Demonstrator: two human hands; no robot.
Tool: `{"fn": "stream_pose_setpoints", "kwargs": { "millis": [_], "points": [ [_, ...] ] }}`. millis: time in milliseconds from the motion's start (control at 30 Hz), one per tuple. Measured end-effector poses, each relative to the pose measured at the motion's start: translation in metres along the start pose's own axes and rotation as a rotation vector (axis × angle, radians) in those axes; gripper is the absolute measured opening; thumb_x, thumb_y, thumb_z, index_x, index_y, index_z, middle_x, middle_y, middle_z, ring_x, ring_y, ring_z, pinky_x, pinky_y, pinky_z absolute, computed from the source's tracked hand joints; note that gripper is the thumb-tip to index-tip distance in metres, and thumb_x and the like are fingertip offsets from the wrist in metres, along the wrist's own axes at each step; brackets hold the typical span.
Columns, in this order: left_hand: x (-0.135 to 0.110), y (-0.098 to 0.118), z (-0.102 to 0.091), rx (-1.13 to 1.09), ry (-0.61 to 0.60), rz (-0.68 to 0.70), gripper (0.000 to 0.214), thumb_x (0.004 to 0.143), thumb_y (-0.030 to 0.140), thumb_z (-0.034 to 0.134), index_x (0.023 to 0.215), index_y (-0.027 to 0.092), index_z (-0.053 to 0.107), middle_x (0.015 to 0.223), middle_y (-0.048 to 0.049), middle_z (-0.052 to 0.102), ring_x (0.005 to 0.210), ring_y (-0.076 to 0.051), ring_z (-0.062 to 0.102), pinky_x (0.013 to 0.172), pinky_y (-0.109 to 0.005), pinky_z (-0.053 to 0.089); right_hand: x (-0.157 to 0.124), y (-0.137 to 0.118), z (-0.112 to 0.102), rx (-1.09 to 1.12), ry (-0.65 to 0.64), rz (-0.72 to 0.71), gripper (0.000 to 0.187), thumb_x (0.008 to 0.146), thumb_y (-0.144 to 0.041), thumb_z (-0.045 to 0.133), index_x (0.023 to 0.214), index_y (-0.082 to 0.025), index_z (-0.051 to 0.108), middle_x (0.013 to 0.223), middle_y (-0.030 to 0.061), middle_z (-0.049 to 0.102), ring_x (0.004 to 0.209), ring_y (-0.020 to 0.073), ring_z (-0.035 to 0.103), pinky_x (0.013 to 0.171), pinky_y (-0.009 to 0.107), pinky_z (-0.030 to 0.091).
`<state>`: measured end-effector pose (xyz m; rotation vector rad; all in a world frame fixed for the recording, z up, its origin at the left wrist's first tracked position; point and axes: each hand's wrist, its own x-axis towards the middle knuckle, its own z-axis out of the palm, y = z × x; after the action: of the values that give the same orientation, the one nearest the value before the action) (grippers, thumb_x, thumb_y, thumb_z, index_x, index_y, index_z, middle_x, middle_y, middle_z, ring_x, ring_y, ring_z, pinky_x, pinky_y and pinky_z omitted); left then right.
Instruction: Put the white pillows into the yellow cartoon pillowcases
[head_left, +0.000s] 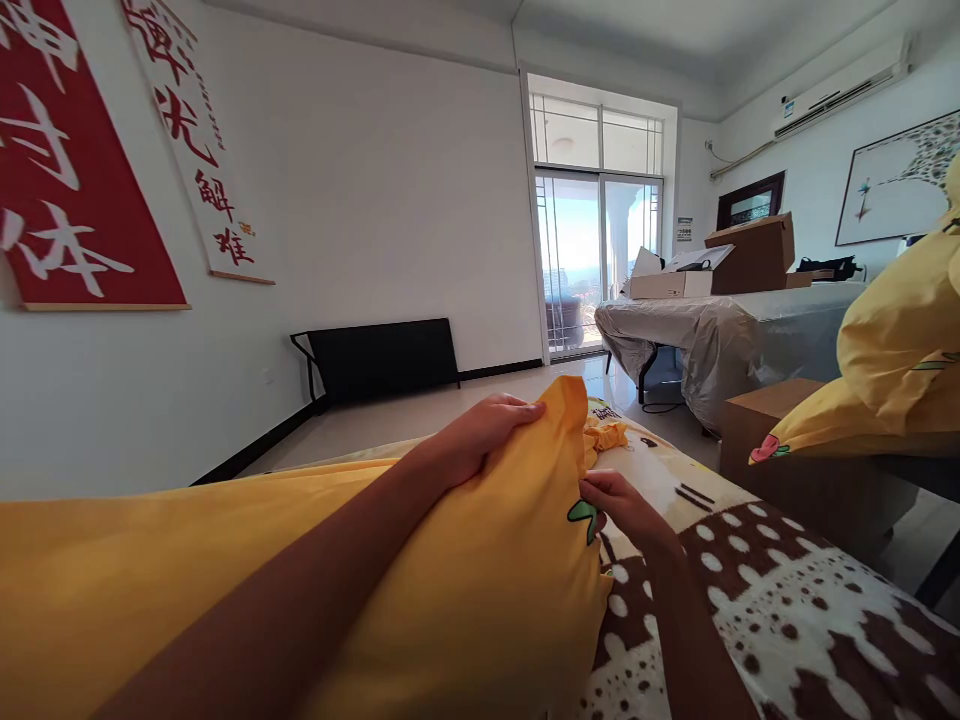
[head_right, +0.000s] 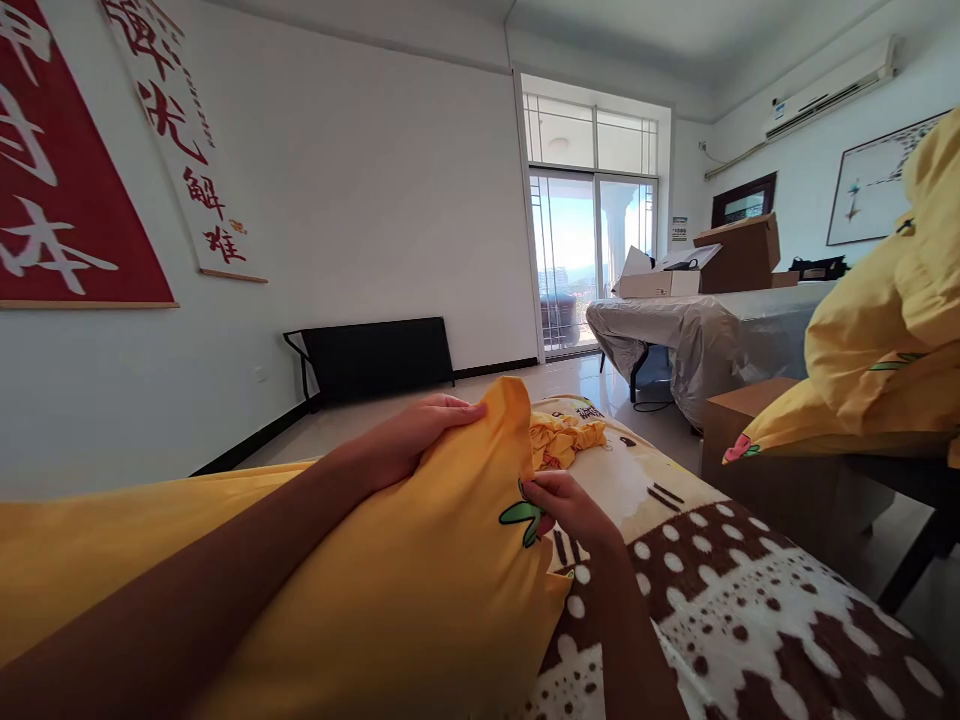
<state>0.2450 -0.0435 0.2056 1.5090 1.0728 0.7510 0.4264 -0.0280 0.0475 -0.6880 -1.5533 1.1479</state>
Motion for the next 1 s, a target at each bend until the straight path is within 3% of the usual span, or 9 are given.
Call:
{"fn": "stream_pose_setpoints", "kwargs": {
  "millis": [133,233,333,433,467,633,700,867,1000],
  "points": [
    [-0.009,0.003,0.004,0.022,-0.063,0.06,0.037,0.071,0.048,0.069,0.087,0.015,0.064,0.081,-0.0067,0.069,0.065,-0.015,0.062,0.059,-0.027,0.049,-0.009,-0.029,0.011,-0.1,0.358,-0.278,0.029,0.08,-0.045,0.06,0.089,-0.018,0.064,0.082,0.0017,0.062,0.075,0.0154,0.058,0.062,0.024,0.046],
    [-0.015,0.005,0.008,0.025,-0.107,0.065,0.048,0.071,0.058,0.064,0.088,0.014,0.065,0.084,-0.0082,0.068,0.07,-0.018,0.063,0.062,-0.028,0.05,-0.012,-0.038,0.031,-0.156,0.526,-0.325,0.028,0.084,-0.045,0.054,0.08,-0.019,0.06,0.068,-0.0018,0.054,0.065,0.0136,0.053,0.058,0.025,0.043],
    [-0.018,0.007,0.005,-0.036,-0.003,0.052,0.054,0.071,0.065,0.058,0.083,0.012,0.064,0.076,-0.0085,0.067,0.064,-0.018,0.062,0.056,-0.028,0.048,-0.015,-0.041,0.048,-0.347,0.807,-0.414,0.023,0.081,-0.042,0.059,0.083,-0.019,0.057,0.07,-0.0017,0.05,0.064,0.0139,0.049,0.06,0.028,0.042],
    [-0.017,0.012,-0.005,0.025,0.091,0.078,0.039,0.07,0.052,0.065,0.081,0.014,0.064,0.064,-0.0036,0.063,0.052,-0.013,0.055,0.047,-0.024,0.042,-0.025,-0.044,0.058,-0.521,1.111,-0.63,0.022,0.076,-0.032,0.066,0.092,-0.02,0.056,0.081,0.0024,0.054,0.071,0.0158,0.049,0.067,0.031,0.044],
    [-0.018,0.014,-0.009,0.062,0.06,0.08,0.032,0.067,0.044,0.07,0.079,0.014,0.065,0.063,-0.0025,0.062,0.051,-0.012,0.054,0.047,-0.023,0.041,-0.029,-0.046,0.061,-0.548,1.098,-0.678,0.019,0.078,-0.027,0.064,0.093,-0.02,0.056,0.08,0.0022,0.055,0.069,0.0153,0.05,0.065,0.03,0.044],
    [-0.024,0.025,-0.013,0.235,-0.268,-0.002,0.021,0.055,0.022,0.076,0.073,0.015,0.068,0.071,-0.002,0.065,0.059,-0.012,0.056,0.052,-0.021,0.042,-0.036,-0.043,0.075,-0.589,0.671,-0.644,0.032,0.087,-0.019,0.051,0.119,-0.021,0.051,0.073,0.0007,0.063,0.059,0.0134,0.055,0.058,0.027,0.046],
    [-0.027,0.028,-0.01,0.361,-0.283,-0.006,0.023,0.056,0.023,0.073,0.078,0.017,0.069,0.076,-0.0016,0.066,0.064,-0.013,0.056,0.053,-0.02,0.041,-0.031,-0.038,0.078,-0.605,0.692,-0.639,0.03,0.086,-0.021,0.052,0.116,-0.021,0.053,0.074,0.0017,0.064,0.059,0.014,0.056,0.058,0.027,0.046],
    [-0.025,0.027,-0.005,0.816,-0.111,0.165,0.015,0.06,0.027,0.062,0.069,0.016,0.069,0.063,0.0005,0.059,0.057,-0.011,0.046,0.046,-0.02,0.031,-0.023,-0.035,0.08,-0.645,0.786,-0.662,0.005,0.084,-0.021,0.055,0.088,-0.021,0.059,0.064,-0.0001,0.062,0.053,0.0125,0.054,0.053,0.025,0.043],
    [-0.024,0.023,0.005,0.802,-0.084,0.19,0.011,0.061,0.027,0.06,0.06,0.016,0.062,0.057,0.0027,0.052,0.053,-0.009,0.04,0.045,-0.02,0.028,-0.022,-0.036,0.081,-0.69,0.851,-0.654,0.016,0.084,-0.024,0.054,0.068,-0.022,0.052,0.052,-0.0026,0.056,0.044,0.0114,0.047,0.047,0.024,0.037]
  ]
}}
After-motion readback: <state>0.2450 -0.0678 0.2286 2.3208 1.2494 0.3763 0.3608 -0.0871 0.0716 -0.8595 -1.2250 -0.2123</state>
